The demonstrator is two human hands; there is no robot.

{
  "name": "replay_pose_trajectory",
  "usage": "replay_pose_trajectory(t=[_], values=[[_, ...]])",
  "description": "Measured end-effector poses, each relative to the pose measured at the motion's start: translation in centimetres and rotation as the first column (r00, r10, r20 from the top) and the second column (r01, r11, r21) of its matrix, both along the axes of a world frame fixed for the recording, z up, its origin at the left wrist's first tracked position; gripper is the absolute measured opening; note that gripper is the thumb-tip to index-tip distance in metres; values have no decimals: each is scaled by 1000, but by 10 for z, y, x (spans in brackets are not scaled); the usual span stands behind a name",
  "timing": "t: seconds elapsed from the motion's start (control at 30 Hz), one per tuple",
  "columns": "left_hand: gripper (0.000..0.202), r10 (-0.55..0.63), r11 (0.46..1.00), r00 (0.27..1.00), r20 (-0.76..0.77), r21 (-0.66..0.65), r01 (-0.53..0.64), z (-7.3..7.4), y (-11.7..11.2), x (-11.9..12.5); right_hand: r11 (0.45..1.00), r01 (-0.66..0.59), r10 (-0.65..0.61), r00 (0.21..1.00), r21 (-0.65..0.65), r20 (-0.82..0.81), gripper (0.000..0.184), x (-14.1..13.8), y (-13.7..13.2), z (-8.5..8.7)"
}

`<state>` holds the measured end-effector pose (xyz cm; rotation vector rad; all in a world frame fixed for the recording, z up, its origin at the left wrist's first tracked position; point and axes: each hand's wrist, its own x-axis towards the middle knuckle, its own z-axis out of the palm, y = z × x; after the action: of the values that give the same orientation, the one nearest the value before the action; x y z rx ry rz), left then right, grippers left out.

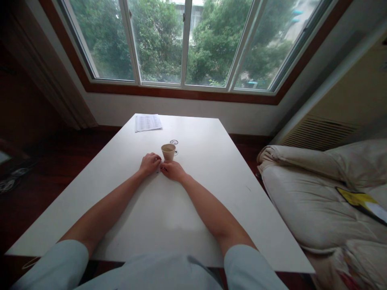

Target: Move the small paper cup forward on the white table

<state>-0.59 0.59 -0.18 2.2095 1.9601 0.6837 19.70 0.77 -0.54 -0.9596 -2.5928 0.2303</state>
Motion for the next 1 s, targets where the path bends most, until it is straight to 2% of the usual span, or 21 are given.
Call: replay_pose_trajectory(t=[1.0], values=[[28, 4, 1000, 1000, -7, 6, -4, 0, 0, 0, 1000, -12, 12, 1000, 0, 15, 23, 0, 0, 1]])
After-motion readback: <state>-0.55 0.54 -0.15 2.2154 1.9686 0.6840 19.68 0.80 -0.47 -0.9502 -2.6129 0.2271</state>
